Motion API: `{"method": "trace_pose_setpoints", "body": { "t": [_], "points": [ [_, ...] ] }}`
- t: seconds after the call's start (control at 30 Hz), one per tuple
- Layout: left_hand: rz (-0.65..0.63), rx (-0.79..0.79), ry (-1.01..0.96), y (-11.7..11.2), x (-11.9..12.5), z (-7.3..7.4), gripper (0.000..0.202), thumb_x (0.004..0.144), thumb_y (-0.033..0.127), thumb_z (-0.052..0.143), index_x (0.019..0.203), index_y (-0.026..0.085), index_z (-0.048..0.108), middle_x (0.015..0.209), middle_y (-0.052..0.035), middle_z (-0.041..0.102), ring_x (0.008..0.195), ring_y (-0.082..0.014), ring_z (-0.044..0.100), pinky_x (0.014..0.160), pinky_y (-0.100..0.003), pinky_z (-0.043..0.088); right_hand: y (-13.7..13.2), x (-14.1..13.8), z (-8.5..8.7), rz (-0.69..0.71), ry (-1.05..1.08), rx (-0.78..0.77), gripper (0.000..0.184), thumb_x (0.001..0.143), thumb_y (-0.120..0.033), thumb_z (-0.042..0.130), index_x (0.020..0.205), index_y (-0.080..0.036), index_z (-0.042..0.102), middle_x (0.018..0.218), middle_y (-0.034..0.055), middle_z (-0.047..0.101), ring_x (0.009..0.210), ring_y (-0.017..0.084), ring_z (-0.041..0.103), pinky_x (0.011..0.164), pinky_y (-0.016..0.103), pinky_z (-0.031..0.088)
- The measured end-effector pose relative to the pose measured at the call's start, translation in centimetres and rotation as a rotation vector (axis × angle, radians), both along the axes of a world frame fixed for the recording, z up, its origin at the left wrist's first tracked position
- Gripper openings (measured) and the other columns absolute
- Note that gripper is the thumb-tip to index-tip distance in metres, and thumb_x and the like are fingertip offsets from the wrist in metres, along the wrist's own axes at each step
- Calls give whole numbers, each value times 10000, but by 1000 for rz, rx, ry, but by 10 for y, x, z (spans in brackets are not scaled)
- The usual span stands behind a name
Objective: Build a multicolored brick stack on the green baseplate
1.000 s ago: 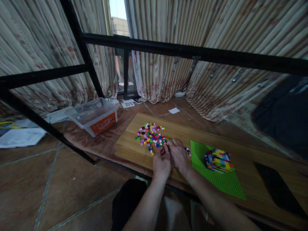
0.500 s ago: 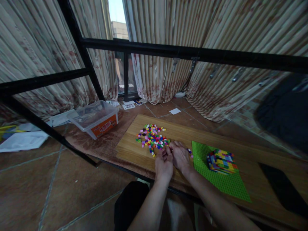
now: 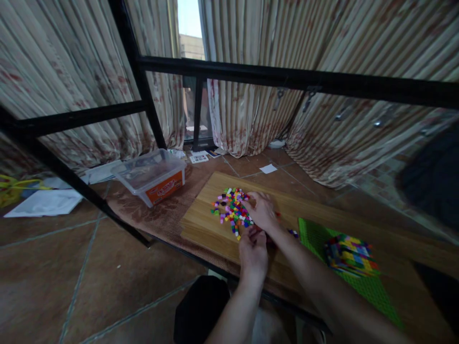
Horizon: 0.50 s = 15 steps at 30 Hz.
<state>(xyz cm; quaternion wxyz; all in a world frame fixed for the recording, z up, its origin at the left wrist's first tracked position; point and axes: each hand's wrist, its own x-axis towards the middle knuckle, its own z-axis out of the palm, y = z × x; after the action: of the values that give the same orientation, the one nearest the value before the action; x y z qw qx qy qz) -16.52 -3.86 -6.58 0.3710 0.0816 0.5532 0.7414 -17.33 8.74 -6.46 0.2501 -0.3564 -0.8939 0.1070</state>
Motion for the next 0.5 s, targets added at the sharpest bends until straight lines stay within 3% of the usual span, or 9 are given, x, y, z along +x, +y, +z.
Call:
{"method": "trace_pose_setpoints", "body": {
  "t": [0.2, 0.5],
  "points": [
    [-25, -19, -9, -3, -5, 5, 198, 718, 154, 636, 915, 135, 635, 843, -78, 712, 780, -173, 662, 753, -281, 492, 20, -36, -7, 80, -91, -52, 315, 832, -267, 596, 1128, -180, 653, 1120, 86, 680, 1049, 231, 542, 938, 337, 387],
    [-49, -33, -32, -6, -4, 10, 197, 731, 138, 618, 927, 137, 641, 900, -85, 716, 836, -174, 664, 787, -281, 489, 23, -24, -10, 70, -85, -47, 240, 867, -238, 547, 1062, -208, 683, 1067, 61, 708, 1003, 203, 560, 904, 318, 392]
  ]
}}
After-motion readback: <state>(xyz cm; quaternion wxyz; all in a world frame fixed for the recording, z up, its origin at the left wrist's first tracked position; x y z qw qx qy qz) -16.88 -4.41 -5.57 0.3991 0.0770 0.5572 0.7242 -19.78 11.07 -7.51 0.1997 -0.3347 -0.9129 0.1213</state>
